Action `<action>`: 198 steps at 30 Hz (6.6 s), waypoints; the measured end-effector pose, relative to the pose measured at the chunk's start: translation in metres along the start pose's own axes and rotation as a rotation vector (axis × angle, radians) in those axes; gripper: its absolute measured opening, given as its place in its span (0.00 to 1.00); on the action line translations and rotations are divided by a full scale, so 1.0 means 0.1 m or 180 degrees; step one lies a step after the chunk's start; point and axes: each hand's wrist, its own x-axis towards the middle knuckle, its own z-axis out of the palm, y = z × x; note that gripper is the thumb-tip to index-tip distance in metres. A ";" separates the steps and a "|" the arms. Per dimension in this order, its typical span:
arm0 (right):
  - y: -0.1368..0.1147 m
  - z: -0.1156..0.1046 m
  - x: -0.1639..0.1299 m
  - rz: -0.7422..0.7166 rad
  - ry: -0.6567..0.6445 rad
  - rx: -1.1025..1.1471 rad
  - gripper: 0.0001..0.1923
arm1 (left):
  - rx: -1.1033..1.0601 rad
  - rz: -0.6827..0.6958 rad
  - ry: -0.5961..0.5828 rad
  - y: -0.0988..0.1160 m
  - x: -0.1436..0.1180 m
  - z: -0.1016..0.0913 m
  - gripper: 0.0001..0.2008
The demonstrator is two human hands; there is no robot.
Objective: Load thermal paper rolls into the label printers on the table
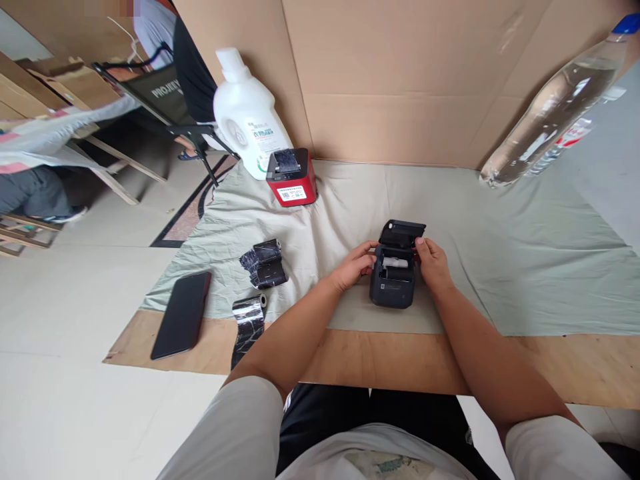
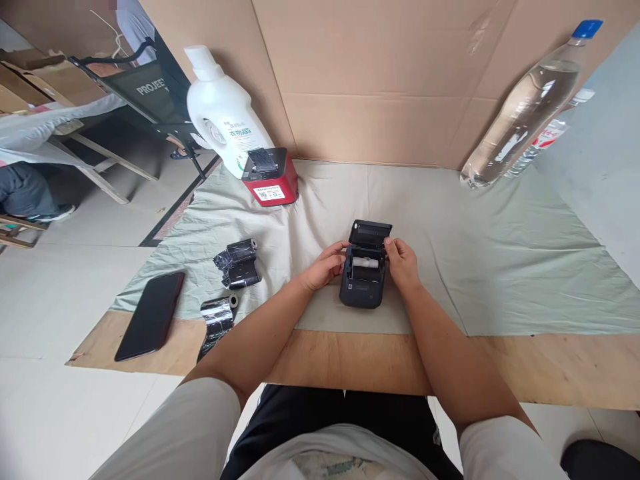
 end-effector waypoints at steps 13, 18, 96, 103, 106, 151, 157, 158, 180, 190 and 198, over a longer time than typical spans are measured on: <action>0.02 0.05 0.02 -0.0102 -0.0172 -0.0960 0.29 | 0.2582 0.1039 0.1564 -0.05 -0.03 0.14 0.14; 0.06 0.05 0.04 -0.0082 -0.0078 -0.1108 0.24 | 0.2941 0.1145 0.1685 -0.02 -0.08 0.15 0.10; -0.02 0.11 -0.13 -0.0748 0.0153 -0.0105 0.33 | 0.2503 0.0574 -0.0233 0.59 -0.94 0.40 0.16; 0.00 0.11 -0.10 -0.0659 0.0209 -0.0046 0.35 | 0.4169 0.1012 0.0221 0.46 -0.13 0.57 0.17; 0.01 0.11 -0.10 -0.0691 0.0235 -0.0038 0.34 | 0.4336 0.0865 0.0272 0.43 -0.08 0.57 0.15; -0.24 0.00 -0.18 -0.0129 -0.0680 -0.1667 0.25 | 0.2185 -0.0018 0.0680 0.25 -0.32 0.29 0.30; -0.19 0.00 -0.17 0.0227 -0.1397 -0.0301 0.31 | 0.1060 -0.0207 0.0555 0.23 -0.32 0.27 0.39; -0.19 -0.01 -0.16 0.0304 -0.1585 -0.0153 0.34 | 0.1053 -0.0227 0.0559 0.23 -0.31 0.26 0.39; -0.18 0.10 -0.21 0.1253 -0.1442 0.0673 0.29 | 0.0017 0.0035 0.1028 0.16 -0.20 0.18 0.37; -0.19 -0.62 0.84 0.1616 -0.0081 0.0686 0.11 | 0.0137 -0.0387 0.0820 0.23 -0.21 0.18 0.25; -0.08 -1.81 1.79 0.0960 0.1357 -0.0608 0.13 | 0.0473 -0.0533 0.0898 0.18 -0.17 0.18 0.18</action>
